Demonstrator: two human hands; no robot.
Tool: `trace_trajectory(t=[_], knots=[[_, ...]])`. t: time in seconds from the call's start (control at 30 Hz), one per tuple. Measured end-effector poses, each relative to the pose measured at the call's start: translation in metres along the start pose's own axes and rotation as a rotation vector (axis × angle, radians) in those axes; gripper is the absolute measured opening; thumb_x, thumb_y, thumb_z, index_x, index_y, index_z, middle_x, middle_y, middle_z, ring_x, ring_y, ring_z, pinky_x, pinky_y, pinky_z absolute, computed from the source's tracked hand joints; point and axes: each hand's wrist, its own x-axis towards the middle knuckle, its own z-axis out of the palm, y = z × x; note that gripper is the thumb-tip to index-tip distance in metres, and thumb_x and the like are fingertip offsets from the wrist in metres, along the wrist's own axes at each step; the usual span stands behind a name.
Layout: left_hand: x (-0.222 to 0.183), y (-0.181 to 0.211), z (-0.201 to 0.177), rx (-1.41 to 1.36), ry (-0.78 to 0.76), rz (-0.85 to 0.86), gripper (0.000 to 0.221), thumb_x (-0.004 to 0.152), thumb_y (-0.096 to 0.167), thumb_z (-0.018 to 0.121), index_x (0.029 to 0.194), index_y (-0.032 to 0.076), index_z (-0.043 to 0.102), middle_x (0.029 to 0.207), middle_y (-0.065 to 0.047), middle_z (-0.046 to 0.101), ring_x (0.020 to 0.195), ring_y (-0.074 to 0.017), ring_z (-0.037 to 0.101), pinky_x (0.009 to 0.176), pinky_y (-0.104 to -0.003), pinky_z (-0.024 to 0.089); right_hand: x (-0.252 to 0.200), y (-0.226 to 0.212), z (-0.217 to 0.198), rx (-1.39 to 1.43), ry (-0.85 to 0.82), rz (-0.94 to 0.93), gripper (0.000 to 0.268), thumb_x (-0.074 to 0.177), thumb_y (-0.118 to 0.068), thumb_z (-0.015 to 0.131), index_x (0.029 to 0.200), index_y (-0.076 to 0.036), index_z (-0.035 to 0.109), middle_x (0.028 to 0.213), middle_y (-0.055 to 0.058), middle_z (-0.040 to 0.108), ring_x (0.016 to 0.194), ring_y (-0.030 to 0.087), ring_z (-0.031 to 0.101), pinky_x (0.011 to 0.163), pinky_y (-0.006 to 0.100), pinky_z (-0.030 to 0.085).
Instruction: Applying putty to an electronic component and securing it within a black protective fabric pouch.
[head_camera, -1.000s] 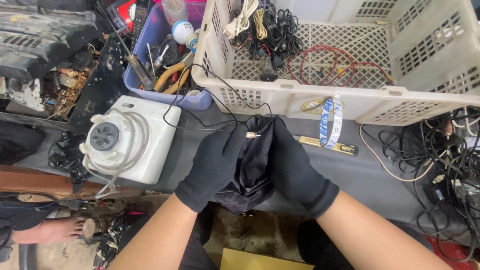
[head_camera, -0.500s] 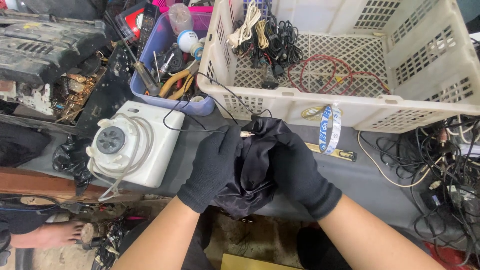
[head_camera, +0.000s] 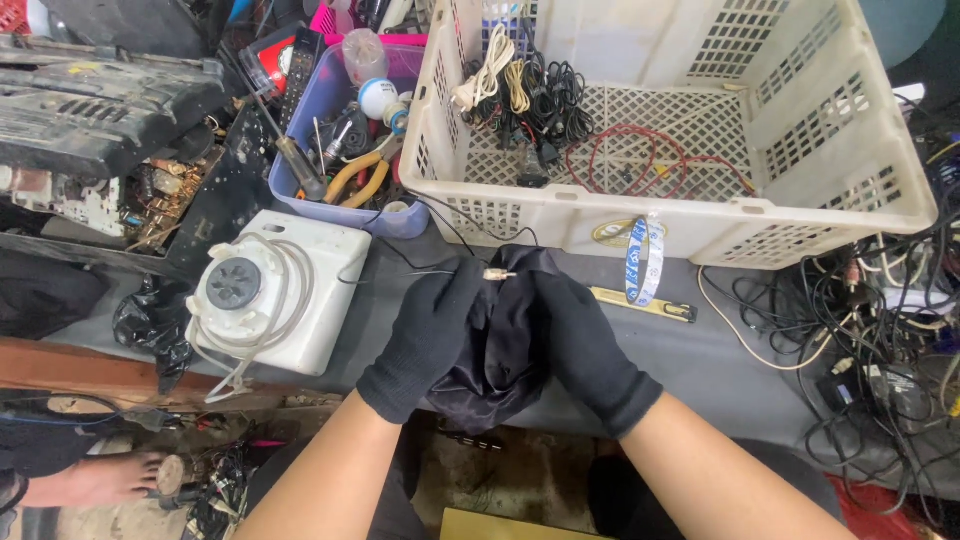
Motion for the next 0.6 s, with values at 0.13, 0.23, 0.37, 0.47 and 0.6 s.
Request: trace_trajectory(t=[0.13,0.23,0.37,0.47,0.6], knots=[[-0.014,0.021,0.01,0.054,-0.154,-0.208,0.048,0.1,0.057,0.057,0.087,0.014,0.074,0.086,-0.009,0.075,0.097,-0.0224,0.071,0.104,-0.04,0.049,0.006,0.005,-0.003,-0.056,0.049,0.001,0.047,0.091,-0.045,0.061,0.135,-0.027,0.069,0.13,0.003,0.073,0.123,0.021,0.067,0.109,0.035,0.049],[-0.023,0.026,0.012,0.069,-0.155,-0.256,0.048,0.1,0.058,0.056,0.097,0.014,0.077,0.098,-0.01,0.078,0.108,-0.0238,0.071,0.109,-0.042,0.047,0.005,0.005,-0.001,-0.024,0.102,0.004,0.045,0.089,-0.038,0.068,0.132,-0.025,0.072,0.118,0.009,0.076,0.111,0.025,0.072,0.099,0.036,0.056],[-0.016,0.014,0.014,0.127,-0.145,-0.236,0.056,0.1,0.064,0.051,0.089,0.016,0.077,0.091,-0.003,0.08,0.101,-0.0203,0.074,0.105,-0.04,0.049,0.003,0.002,-0.001,-0.146,0.164,-0.066,0.039,0.085,-0.037,0.075,0.123,-0.026,0.076,0.11,0.01,0.078,0.107,0.027,0.074,0.091,0.038,0.058],[-0.019,0.028,0.013,0.07,-0.148,-0.227,0.05,0.104,0.057,0.05,0.107,0.014,0.076,0.109,-0.01,0.077,0.114,-0.0271,0.071,0.111,-0.046,0.046,0.002,0.002,0.0,-0.013,0.185,-0.173,0.032,0.089,-0.025,0.073,0.116,-0.009,0.074,0.101,0.019,0.075,0.096,0.029,0.072,0.086,0.042,0.058],[-0.024,0.029,0.014,0.122,-0.159,-0.355,0.052,0.099,0.067,0.051,0.111,0.022,0.075,0.114,0.001,0.077,0.117,-0.0155,0.069,0.113,-0.038,0.045,0.002,-0.001,0.0,0.158,0.23,-0.136,0.027,0.092,-0.03,0.073,0.109,-0.009,0.074,0.095,0.014,0.075,0.089,0.022,0.07,0.084,0.038,0.058]])
